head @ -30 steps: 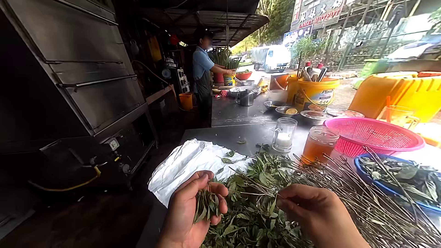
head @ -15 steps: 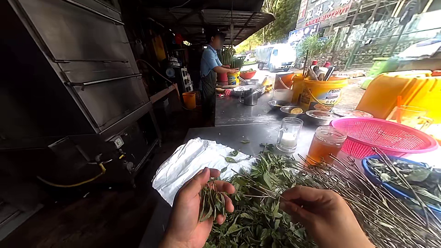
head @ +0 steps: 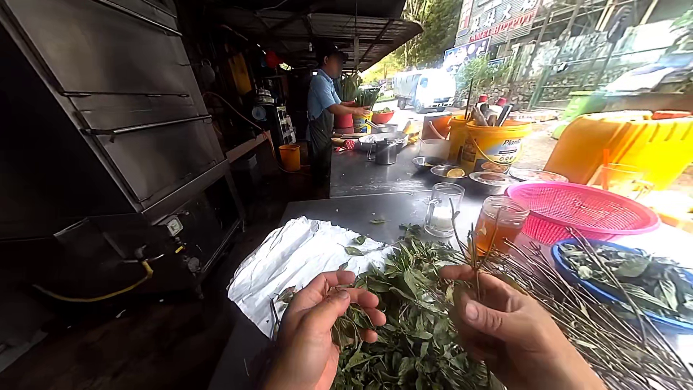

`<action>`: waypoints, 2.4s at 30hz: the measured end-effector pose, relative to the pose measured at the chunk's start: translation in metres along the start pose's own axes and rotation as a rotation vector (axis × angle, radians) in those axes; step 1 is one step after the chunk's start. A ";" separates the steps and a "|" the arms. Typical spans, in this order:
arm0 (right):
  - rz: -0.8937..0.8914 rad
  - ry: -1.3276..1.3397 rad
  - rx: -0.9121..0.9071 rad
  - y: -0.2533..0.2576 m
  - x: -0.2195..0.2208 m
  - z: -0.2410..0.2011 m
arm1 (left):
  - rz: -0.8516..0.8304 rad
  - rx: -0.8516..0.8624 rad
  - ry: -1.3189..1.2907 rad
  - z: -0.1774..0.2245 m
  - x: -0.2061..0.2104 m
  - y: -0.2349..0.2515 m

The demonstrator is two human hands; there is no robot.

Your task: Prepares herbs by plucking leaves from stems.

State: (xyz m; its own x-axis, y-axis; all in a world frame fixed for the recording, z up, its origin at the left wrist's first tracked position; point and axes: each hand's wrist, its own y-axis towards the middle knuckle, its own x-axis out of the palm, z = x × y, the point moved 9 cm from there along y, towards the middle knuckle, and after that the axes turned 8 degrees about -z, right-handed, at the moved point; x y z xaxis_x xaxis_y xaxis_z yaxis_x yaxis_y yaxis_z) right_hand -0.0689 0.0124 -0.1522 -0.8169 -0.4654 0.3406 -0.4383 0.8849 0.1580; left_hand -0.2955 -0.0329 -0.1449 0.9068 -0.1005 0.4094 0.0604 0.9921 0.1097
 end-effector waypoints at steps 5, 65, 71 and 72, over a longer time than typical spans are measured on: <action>-0.135 -0.109 0.127 -0.004 0.037 0.021 | 0.004 -0.005 0.159 -0.011 0.019 -0.004; -0.083 -0.546 -0.085 -0.004 0.035 0.008 | 0.009 -0.043 0.416 -0.021 0.020 -0.004; -0.203 -0.879 -0.286 -0.010 0.073 0.027 | -0.028 0.095 0.439 -0.026 0.029 -0.005; -0.196 -0.880 -0.274 -0.009 0.074 0.029 | -0.035 0.100 0.447 -0.027 0.030 -0.005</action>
State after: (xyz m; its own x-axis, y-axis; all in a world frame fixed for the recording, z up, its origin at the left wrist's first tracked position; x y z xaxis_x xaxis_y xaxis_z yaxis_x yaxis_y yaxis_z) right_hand -0.1360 -0.0308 -0.1557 -0.7767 -0.3555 -0.5200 -0.5859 0.7109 0.3890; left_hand -0.2572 -0.0387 -0.1570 0.9973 -0.0697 -0.0250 0.0735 0.9744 0.2125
